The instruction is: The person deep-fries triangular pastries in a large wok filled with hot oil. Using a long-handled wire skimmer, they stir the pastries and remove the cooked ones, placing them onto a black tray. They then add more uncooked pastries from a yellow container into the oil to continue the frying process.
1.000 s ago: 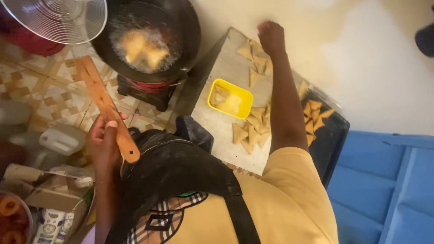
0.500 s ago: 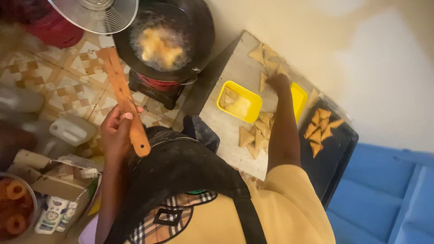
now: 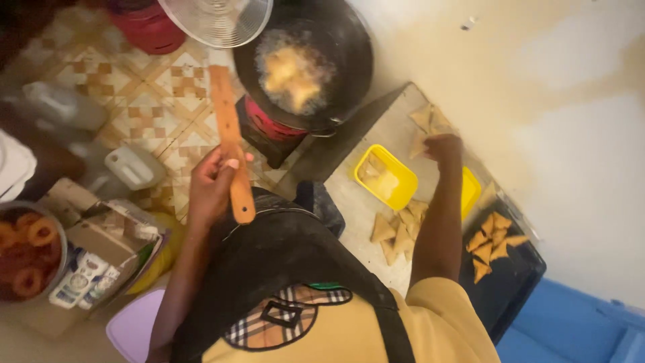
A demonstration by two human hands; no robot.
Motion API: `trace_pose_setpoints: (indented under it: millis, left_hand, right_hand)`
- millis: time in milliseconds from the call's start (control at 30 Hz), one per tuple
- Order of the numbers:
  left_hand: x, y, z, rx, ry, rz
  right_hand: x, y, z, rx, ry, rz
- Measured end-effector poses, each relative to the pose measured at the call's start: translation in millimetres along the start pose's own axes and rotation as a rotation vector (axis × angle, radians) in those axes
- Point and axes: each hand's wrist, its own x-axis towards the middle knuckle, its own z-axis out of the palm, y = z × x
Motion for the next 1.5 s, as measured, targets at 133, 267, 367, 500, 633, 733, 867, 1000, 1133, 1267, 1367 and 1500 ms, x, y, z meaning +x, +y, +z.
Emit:
trace_pose_setpoints:
  millis: [133,267,367,500,633,733,867,1000,1133,1267,1367,1500]
  left_hand:
    - [-2,-8,-3,0.011,0.048,0.017]
    - [-5,6,-3,-0.080,0.021,0.053]
    - [-1,-9,-6,-0.116,0.006,0.050]
    - [-1,-8,-8,-0.086,-0.032,0.045]
    - [-7,5,-6,-0.072,-0.031,0.039]
    - [-6,-1,-9,-0.050,-0.043,0.041]
    - [-20,27,0,-0.014,-0.028,0.022]
    - [-14,13,-4,-0.015,-0.031,0.019]
    - [-11,8,-4,-0.015,-0.029,0.029]
    - [-9,8,-3,0.062,-0.060,0.024]
    - [-6,3,-5,0.086,-0.075,-0.008]
    - [-8,20,11,0.222,0.016,-0.165]
  right_hand:
    - [-2,-34,-94,0.998,0.244,0.337]
    - [-14,-69,-200,1.421,0.412,0.433]
    - [28,-71,-189,1.240,0.688,-0.175]
    - [27,-117,-264,1.093,0.625,-0.258]
    - [61,-148,-271,0.996,0.418,-0.313]
    - [103,-160,-239,0.807,0.433,-0.389]
    - [94,-174,-237,0.300,0.487,-0.372]
    - [128,-169,-194,0.264,0.426,-0.407]
    - [99,-159,-224,0.321,0.455,-0.248]
    - [55,-126,-258,0.988,0.372,0.056]
    - [59,-77,-189,1.045,0.419,0.228]
    - [30,-14,-124,0.993,0.777,0.155]
